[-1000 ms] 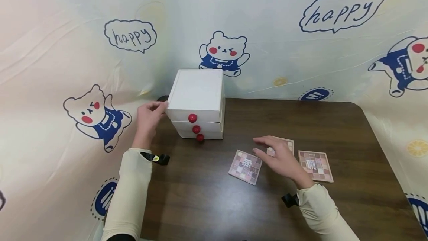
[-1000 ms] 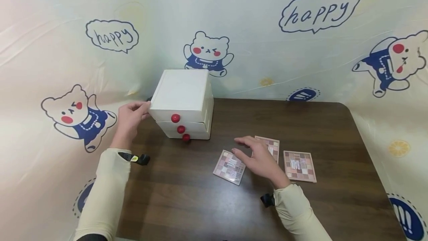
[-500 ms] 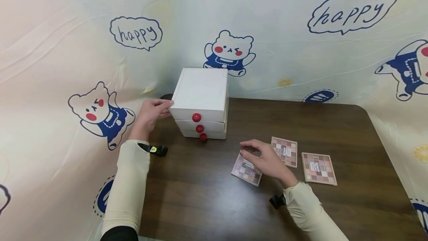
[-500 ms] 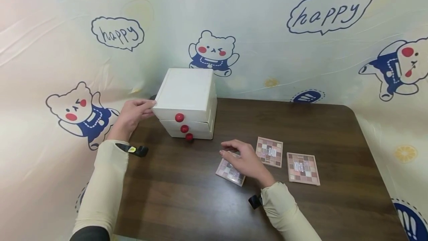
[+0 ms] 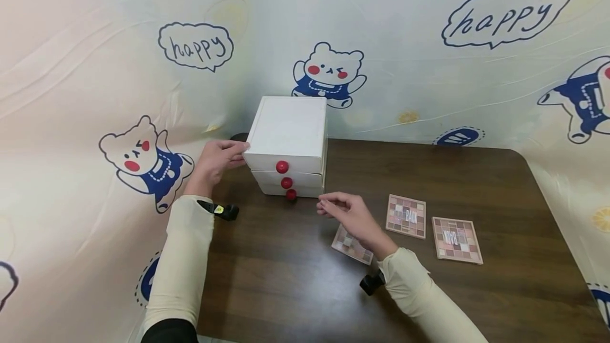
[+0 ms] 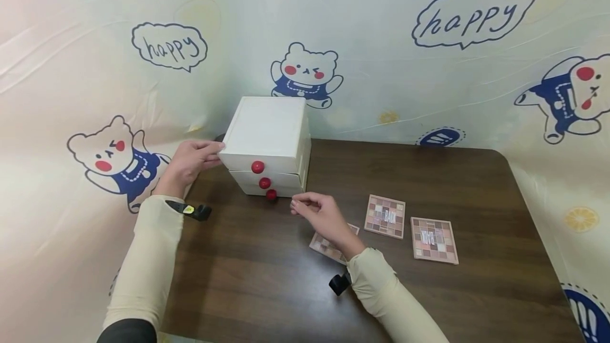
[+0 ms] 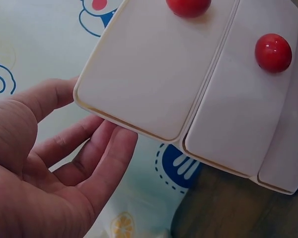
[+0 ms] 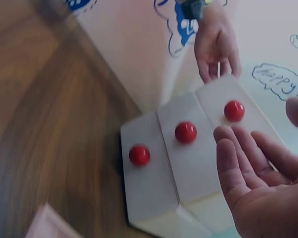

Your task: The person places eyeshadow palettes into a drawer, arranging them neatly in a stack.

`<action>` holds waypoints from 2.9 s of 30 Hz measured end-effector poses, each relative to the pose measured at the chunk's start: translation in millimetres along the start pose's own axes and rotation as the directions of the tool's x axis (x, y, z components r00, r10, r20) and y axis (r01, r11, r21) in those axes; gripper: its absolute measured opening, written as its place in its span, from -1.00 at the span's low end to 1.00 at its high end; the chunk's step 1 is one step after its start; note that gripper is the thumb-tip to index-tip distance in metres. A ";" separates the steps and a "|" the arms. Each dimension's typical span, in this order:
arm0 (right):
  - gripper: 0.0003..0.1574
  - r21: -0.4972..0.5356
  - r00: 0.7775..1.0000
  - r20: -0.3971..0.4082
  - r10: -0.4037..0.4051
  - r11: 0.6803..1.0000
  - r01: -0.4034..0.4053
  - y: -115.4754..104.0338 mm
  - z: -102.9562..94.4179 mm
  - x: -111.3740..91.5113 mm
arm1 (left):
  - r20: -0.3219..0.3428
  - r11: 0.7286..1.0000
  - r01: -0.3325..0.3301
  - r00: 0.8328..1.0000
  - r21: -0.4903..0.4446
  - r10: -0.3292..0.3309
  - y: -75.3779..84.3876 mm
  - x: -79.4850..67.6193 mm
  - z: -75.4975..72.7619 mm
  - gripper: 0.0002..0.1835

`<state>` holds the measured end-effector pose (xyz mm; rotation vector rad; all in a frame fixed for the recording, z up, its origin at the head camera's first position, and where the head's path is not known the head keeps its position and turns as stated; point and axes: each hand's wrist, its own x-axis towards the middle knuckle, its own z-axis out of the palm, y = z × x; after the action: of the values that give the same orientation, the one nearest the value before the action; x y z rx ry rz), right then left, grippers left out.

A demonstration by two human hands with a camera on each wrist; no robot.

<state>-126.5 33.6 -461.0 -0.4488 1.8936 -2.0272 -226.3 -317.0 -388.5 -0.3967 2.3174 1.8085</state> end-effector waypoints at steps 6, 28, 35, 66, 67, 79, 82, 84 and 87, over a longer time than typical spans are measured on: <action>-0.61 0.128 0.997 -0.027 0.073 0.989 -0.069 -5.1 20.0 17.4 | 0.003 1.000 -0.004 1.000 -0.011 0.004 -1.0 1.9 -2.1 -0.40; -0.50 0.365 0.960 -0.071 0.270 0.903 -0.227 -5.5 55.8 82.5 | 0.003 1.000 0.010 1.000 -0.018 -0.010 -1.1 4.6 -3.5 -0.43; -0.49 0.452 0.932 -0.095 0.348 0.850 -0.271 -14.1 68.7 98.8 | 0.008 1.000 0.005 1.000 0.011 -0.005 -3.7 9.1 -4.8 -0.40; -0.54 0.468 0.912 -0.143 0.384 0.838 -0.279 -12.4 80.1 101.1 | 0.022 0.994 -0.036 0.999 0.102 0.034 -4.1 10.2 -7.3 -0.44; -0.54 0.467 0.912 -0.138 0.387 0.837 -0.284 -12.6 80.6 99.6 | 0.020 0.993 -0.035 0.999 0.113 0.033 -4.1 10.4 -7.3 -0.43; -0.56 0.483 0.925 -0.122 0.360 0.835 -0.262 -7.4 88.8 79.2 | 0.058 0.991 -0.069 0.996 0.114 0.062 -1.9 12.3 -6.9 -0.45; -0.56 0.488 0.929 -0.115 0.353 0.834 -0.256 -5.1 91.8 73.7 | 0.061 0.991 -0.076 0.996 0.114 0.069 -3.0 12.7 -8.0 -0.46; -0.56 0.496 0.928 -0.111 0.355 0.829 -0.257 -3.8 93.7 70.0 | 0.061 0.990 -0.077 0.996 0.114 0.071 -3.8 13.3 -8.6 -0.46; -0.56 0.509 0.928 -0.109 0.358 0.822 -0.257 -2.3 95.5 63.8 | 0.062 0.991 -0.078 0.995 0.113 0.071 -4.2 14.2 -8.2 -0.45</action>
<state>-141.3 -79.9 -452.1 0.1931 1.3492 -2.2689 -238.3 -327.4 -394.6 -0.2399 2.4119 1.6842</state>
